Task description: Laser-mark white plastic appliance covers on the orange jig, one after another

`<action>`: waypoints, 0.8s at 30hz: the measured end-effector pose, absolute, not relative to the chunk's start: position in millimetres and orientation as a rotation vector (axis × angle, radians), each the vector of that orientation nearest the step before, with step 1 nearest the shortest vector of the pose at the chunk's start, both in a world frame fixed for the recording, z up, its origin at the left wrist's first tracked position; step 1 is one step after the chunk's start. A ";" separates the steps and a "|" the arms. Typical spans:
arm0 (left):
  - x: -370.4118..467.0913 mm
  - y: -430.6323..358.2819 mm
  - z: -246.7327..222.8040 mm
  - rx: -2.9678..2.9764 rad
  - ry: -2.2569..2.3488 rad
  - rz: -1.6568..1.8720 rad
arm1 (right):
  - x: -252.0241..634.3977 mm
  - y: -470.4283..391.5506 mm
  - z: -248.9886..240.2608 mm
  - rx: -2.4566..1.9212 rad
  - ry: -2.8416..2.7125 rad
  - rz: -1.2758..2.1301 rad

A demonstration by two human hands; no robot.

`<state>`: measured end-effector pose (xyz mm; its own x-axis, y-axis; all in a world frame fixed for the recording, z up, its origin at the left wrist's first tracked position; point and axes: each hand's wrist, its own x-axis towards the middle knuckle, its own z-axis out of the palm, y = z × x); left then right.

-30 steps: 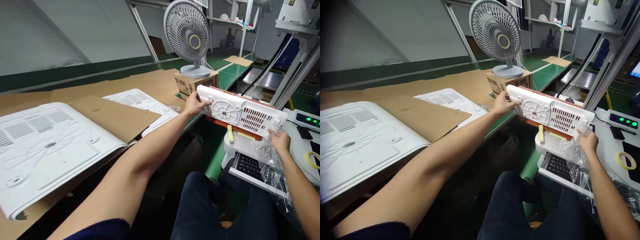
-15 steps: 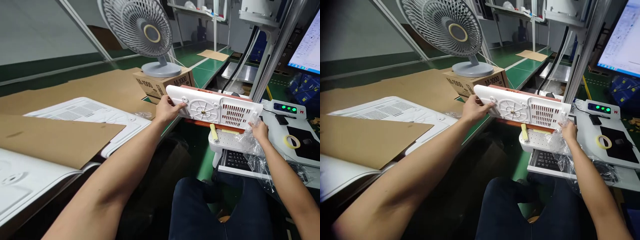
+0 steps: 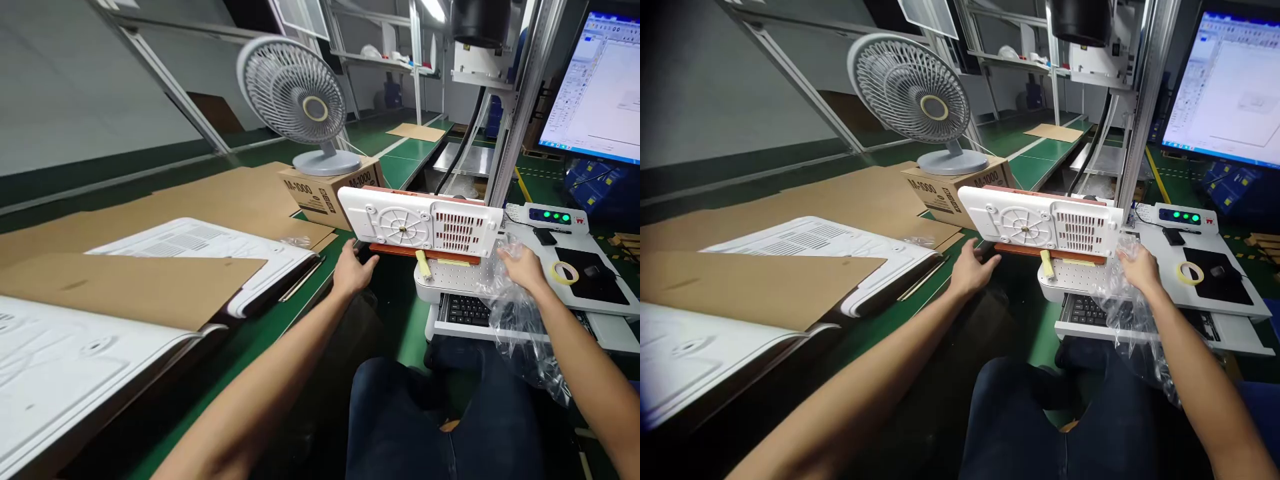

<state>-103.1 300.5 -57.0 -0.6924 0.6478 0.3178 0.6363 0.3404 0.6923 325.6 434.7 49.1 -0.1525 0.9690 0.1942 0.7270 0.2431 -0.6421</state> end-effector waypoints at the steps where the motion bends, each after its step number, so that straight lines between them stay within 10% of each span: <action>1: -91.6 288.2 -75.7 1.216 2.522 1.318 | 344.4 418.9 50.6 -1.517 -1.926 0.617; 13: 15.4 208.6 -283.9 1.287 2.273 0.215 | 500.4 312.7 -93.0 -1.831 -1.599 0.862; 24: 39.7 187.6 -306.3 1.702 2.084 -0.229 | 467.2 386.7 -120.8 -1.767 -1.830 0.486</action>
